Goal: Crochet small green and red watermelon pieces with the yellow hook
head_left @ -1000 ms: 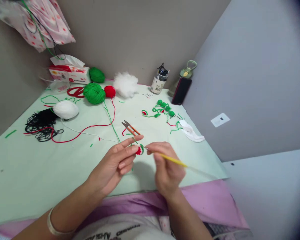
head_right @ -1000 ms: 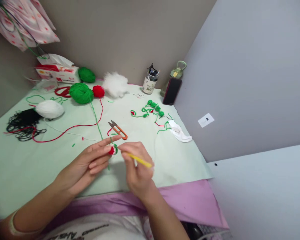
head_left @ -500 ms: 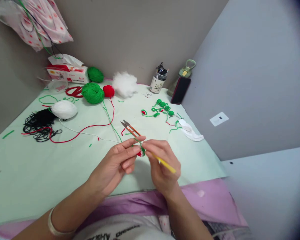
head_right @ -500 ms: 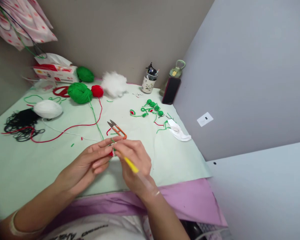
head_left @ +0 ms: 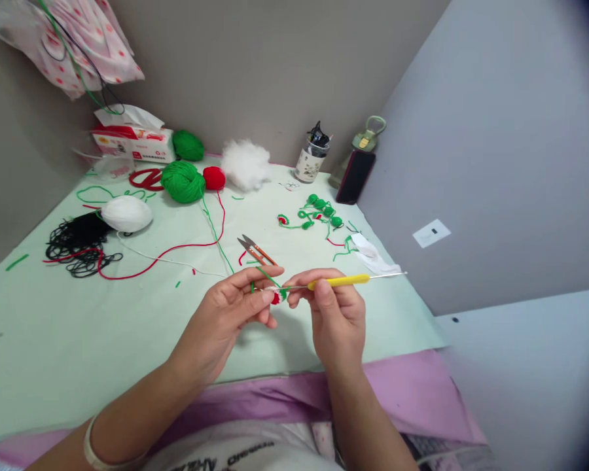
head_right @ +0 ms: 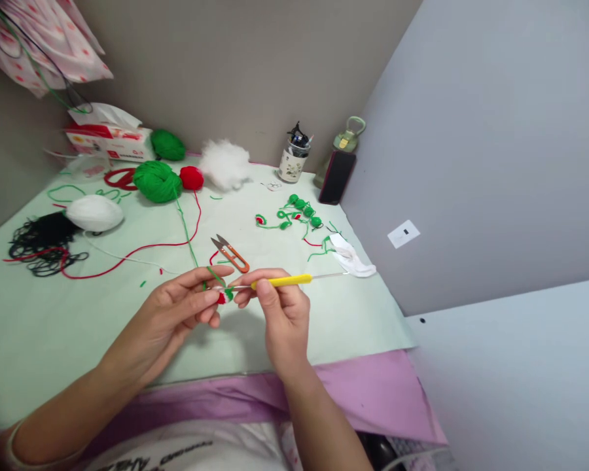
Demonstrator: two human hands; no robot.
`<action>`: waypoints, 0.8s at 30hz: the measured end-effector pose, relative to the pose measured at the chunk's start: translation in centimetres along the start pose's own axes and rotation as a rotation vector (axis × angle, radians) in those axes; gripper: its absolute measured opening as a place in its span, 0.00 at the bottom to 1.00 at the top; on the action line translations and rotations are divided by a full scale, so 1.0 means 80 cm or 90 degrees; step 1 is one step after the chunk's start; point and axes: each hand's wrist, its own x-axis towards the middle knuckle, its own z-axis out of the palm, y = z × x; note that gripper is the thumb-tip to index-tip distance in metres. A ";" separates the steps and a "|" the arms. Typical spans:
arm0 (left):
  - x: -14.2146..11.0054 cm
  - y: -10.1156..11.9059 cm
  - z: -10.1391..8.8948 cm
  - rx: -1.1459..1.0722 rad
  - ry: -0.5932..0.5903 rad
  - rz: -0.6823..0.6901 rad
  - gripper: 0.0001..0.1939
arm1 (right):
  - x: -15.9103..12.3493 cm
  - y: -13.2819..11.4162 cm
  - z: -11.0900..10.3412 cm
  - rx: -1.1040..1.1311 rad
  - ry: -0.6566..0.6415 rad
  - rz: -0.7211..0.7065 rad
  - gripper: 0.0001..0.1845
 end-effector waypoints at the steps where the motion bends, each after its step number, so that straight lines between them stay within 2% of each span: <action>1: 0.000 0.001 -0.001 0.003 0.003 0.000 0.13 | -0.001 -0.002 0.000 -0.007 -0.002 -0.007 0.11; 5: 0.000 -0.001 -0.002 0.033 0.025 0.023 0.13 | -0.006 -0.012 0.001 -0.162 -0.014 -0.085 0.12; 9: 0.002 -0.010 -0.001 0.089 0.062 0.079 0.13 | -0.012 -0.010 0.002 -0.387 -0.096 -0.260 0.15; 11: 0.002 -0.013 0.002 0.099 0.079 0.104 0.15 | -0.014 -0.003 0.003 -0.487 -0.105 -0.356 0.16; 14: 0.001 -0.011 0.005 0.028 0.058 0.051 0.20 | -0.015 0.006 0.004 -0.582 -0.066 -0.437 0.18; 16: 0.002 -0.004 0.004 -0.057 0.020 -0.029 0.20 | -0.015 0.005 0.004 -0.540 -0.058 -0.393 0.18; 18: 0.003 0.002 0.002 -0.114 0.002 -0.078 0.19 | -0.012 0.000 0.004 -0.409 -0.035 -0.291 0.16; 21: 0.003 0.006 0.000 -0.118 0.001 -0.067 0.18 | -0.006 -0.006 0.006 -0.197 0.016 -0.170 0.13; 24: 0.001 0.003 0.002 -0.066 -0.016 -0.035 0.17 | -0.002 -0.006 0.008 -0.174 -0.010 -0.142 0.12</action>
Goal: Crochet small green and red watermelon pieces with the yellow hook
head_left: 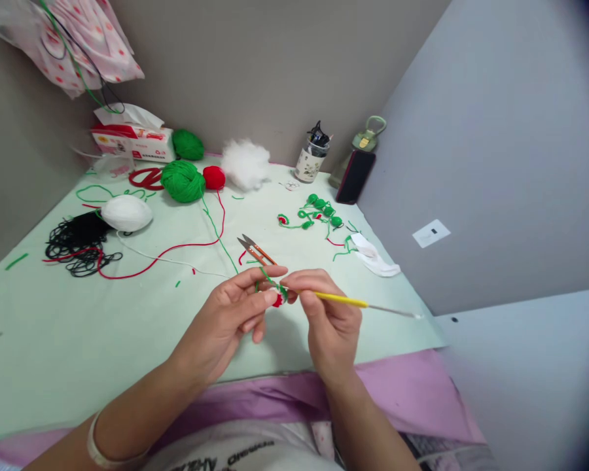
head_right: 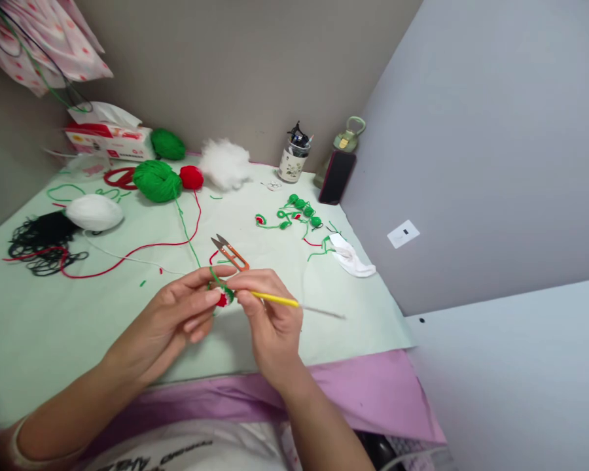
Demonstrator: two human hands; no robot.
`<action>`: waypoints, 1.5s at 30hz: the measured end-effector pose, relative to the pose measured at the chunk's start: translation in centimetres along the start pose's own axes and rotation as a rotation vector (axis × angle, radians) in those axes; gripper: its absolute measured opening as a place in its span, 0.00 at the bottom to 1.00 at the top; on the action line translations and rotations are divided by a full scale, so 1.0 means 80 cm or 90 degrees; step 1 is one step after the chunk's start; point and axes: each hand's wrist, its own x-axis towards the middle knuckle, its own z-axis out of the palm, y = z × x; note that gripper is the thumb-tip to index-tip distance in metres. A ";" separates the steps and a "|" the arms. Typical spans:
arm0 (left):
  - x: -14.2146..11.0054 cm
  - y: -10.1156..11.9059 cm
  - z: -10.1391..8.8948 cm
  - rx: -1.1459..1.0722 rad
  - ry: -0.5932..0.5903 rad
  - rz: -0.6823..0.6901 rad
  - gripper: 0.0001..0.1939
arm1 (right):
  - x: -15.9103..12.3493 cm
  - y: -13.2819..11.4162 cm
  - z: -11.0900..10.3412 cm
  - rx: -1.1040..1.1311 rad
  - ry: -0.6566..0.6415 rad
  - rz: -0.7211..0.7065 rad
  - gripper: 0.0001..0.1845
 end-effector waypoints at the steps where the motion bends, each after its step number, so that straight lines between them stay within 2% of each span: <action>1: -0.001 -0.002 0.001 0.015 -0.001 0.008 0.16 | 0.000 0.001 0.001 -0.021 -0.009 -0.005 0.12; 5: 0.000 -0.008 0.003 0.013 0.018 0.026 0.19 | -0.007 0.003 0.000 -0.171 -0.026 -0.092 0.15; 8: 0.005 -0.008 -0.002 -0.056 -0.003 -0.036 0.20 | -0.008 0.003 -0.002 -0.269 -0.057 -0.166 0.17; 11: 0.008 -0.005 -0.008 -0.111 -0.001 -0.083 0.17 | -0.004 0.004 -0.004 -0.157 0.010 -0.078 0.13; 13: 0.008 -0.004 -0.009 -0.103 0.012 -0.060 0.16 | 0.000 0.004 -0.004 -0.024 0.054 0.018 0.11; 15: 0.006 -0.003 -0.008 -0.060 0.013 -0.022 0.17 | 0.002 0.005 -0.003 0.058 0.036 0.067 0.10; 18: 0.004 -0.005 -0.004 0.017 0.015 0.013 0.18 | 0.002 0.005 -0.002 0.031 -0.008 0.065 0.09; 20: 0.002 -0.006 -0.002 0.035 0.014 0.013 0.18 | 0.001 0.005 -0.001 0.008 -0.009 0.064 0.09; 29: 0.002 0.000 0.001 -0.017 -0.012 -0.016 0.24 | 0.001 0.005 0.001 0.080 -0.020 0.064 0.09; 33: 0.002 0.003 -0.007 -0.053 -0.029 -0.062 0.22 | 0.005 0.010 -0.004 0.179 0.039 0.154 0.10; 36: 0.002 0.002 -0.008 -0.032 -0.021 -0.040 0.21 | 0.007 0.012 -0.007 0.223 0.047 0.230 0.11; 38: 0.002 0.000 -0.005 0.014 -0.005 -0.001 0.20 | 0.006 0.012 -0.005 0.215 0.026 0.222 0.11; 41: 0.002 -0.004 0.001 0.085 0.017 0.051 0.19 | 0.002 0.009 0.000 0.110 -0.002 0.128 0.08; 43: 0.001 -0.005 0.002 0.101 0.026 0.059 0.18 | 0.000 0.008 0.003 0.060 0.009 0.087 0.08; 45: 0.000 -0.004 0.002 0.093 0.028 0.056 0.17 | -0.001 0.009 0.003 0.075 0.027 0.094 0.08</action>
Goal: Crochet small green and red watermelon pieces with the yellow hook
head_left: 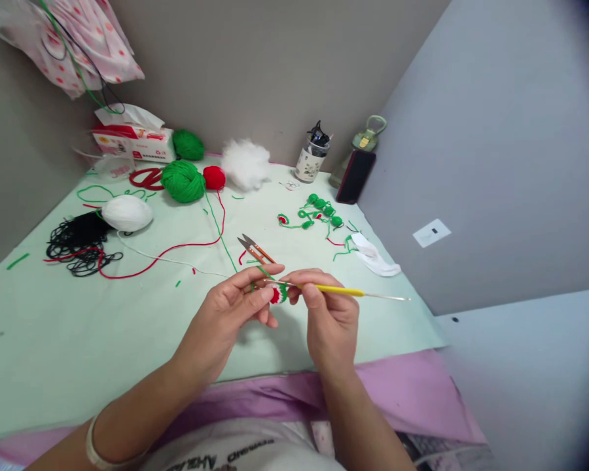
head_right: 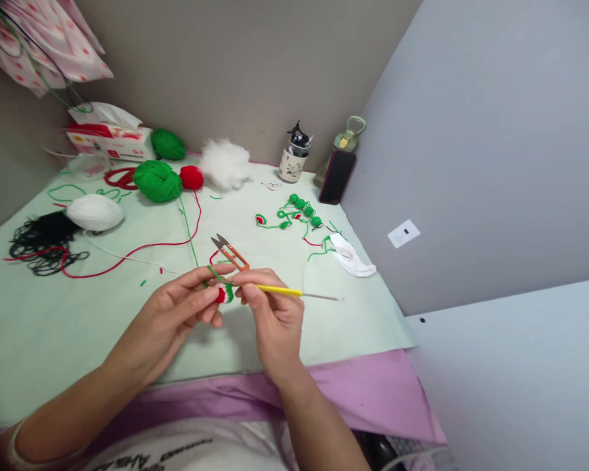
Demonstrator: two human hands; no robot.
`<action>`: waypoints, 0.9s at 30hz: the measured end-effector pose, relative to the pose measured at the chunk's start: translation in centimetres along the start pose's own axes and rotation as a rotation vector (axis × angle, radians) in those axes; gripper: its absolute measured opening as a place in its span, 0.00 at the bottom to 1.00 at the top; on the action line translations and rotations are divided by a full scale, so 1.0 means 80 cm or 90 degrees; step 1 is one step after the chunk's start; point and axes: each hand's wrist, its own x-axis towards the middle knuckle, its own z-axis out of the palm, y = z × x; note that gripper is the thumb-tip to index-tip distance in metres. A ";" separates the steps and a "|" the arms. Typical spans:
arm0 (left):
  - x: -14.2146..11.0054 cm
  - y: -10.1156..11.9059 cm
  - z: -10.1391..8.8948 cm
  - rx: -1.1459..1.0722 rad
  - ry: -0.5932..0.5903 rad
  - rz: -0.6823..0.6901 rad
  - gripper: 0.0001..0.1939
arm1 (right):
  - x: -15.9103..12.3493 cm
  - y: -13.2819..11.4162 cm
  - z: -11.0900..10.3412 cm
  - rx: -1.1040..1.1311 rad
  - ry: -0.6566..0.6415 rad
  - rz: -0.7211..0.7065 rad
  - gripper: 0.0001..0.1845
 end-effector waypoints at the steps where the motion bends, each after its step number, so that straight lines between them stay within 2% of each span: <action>1: 0.000 0.001 -0.001 -0.006 -0.002 -0.004 0.17 | 0.000 0.001 -0.001 0.021 0.002 0.015 0.09; 6: -0.001 0.004 -0.005 -0.005 0.000 -0.003 0.16 | 0.003 0.003 -0.005 0.120 -0.008 0.084 0.10; 9: -0.001 0.004 -0.008 0.019 0.011 0.009 0.15 | 0.003 -0.001 -0.005 0.122 -0.018 0.074 0.11; 11: -0.001 0.002 -0.010 0.049 0.021 0.025 0.14 | 0.001 -0.005 -0.004 0.067 -0.017 0.039 0.12; 14: -0.002 -0.001 -0.009 0.101 0.042 0.065 0.13 | -0.005 -0.011 -0.003 -0.093 -0.024 -0.054 0.12; 18: -0.003 -0.006 -0.004 0.104 0.067 0.102 0.16 | -0.013 -0.005 -0.002 -0.332 -0.083 -0.274 0.15; 21: 0.000 -0.006 -0.004 -0.028 0.029 0.006 0.21 | -0.015 0.003 0.000 -0.463 -0.072 -0.382 0.17; 22: 0.002 -0.004 -0.005 -0.080 0.008 -0.043 0.20 | -0.014 0.004 0.000 -0.459 -0.063 -0.376 0.18; 24: 0.005 0.000 -0.009 -0.152 -0.019 -0.111 0.19 | -0.010 0.004 0.000 -0.360 -0.045 -0.291 0.17; 27: 0.007 0.005 -0.012 -0.159 -0.016 -0.095 0.19 | -0.002 0.000 -0.001 -0.111 0.001 -0.121 0.13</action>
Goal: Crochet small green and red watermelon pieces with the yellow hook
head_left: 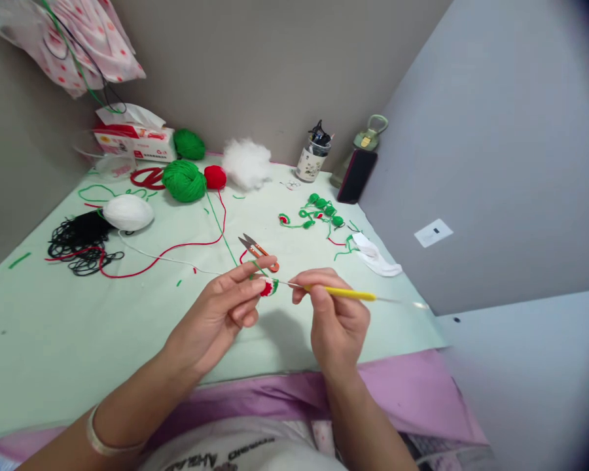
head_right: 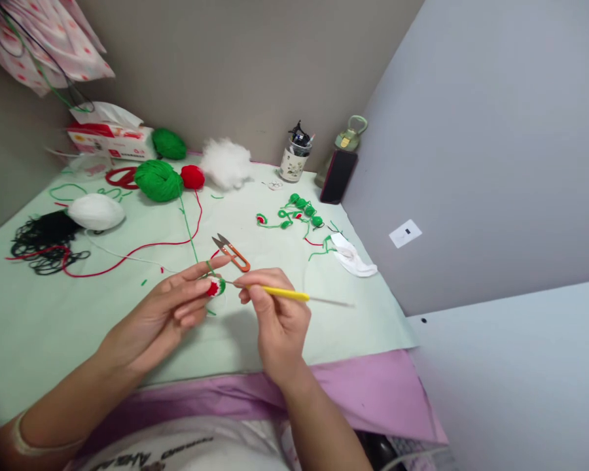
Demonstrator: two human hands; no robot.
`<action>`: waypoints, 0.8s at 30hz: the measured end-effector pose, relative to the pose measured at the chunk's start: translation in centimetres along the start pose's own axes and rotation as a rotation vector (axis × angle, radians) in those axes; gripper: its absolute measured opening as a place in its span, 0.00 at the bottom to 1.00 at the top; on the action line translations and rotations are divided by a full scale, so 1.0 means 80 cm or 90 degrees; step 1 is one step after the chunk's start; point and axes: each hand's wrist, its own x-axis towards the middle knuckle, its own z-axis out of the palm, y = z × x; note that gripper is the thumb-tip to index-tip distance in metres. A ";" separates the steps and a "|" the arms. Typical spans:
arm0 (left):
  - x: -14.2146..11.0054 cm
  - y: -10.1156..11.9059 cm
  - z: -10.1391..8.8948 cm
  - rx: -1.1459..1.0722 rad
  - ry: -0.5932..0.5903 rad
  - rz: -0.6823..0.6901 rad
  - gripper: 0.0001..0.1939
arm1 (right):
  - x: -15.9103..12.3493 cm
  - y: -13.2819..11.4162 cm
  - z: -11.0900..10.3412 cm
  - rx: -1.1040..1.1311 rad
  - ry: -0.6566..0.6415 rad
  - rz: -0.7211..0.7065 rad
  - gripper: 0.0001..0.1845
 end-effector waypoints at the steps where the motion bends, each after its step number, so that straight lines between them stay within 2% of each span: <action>1: -0.001 0.000 0.000 0.016 0.002 0.017 0.19 | 0.003 -0.001 0.000 0.055 0.008 0.032 0.12; 5: -0.004 -0.004 0.004 0.092 0.006 0.070 0.18 | 0.006 -0.004 0.001 0.073 -0.021 0.065 0.10; 8: -0.004 -0.003 0.004 0.128 0.024 0.102 0.15 | 0.004 -0.007 -0.001 0.065 0.000 0.067 0.11; 13: -0.006 0.001 0.002 0.152 0.041 0.112 0.15 | 0.002 -0.006 -0.004 0.130 0.032 0.089 0.10; 16: -0.007 -0.001 0.003 0.165 0.031 0.107 0.17 | 0.003 -0.002 -0.004 0.199 0.011 0.130 0.11; 20: -0.006 -0.008 0.004 0.200 -0.004 0.092 0.16 | 0.003 -0.001 -0.001 0.098 -0.027 0.078 0.09; 24: -0.003 -0.011 0.005 0.167 0.028 0.111 0.18 | -0.004 -0.001 0.002 -0.040 -0.033 -0.004 0.14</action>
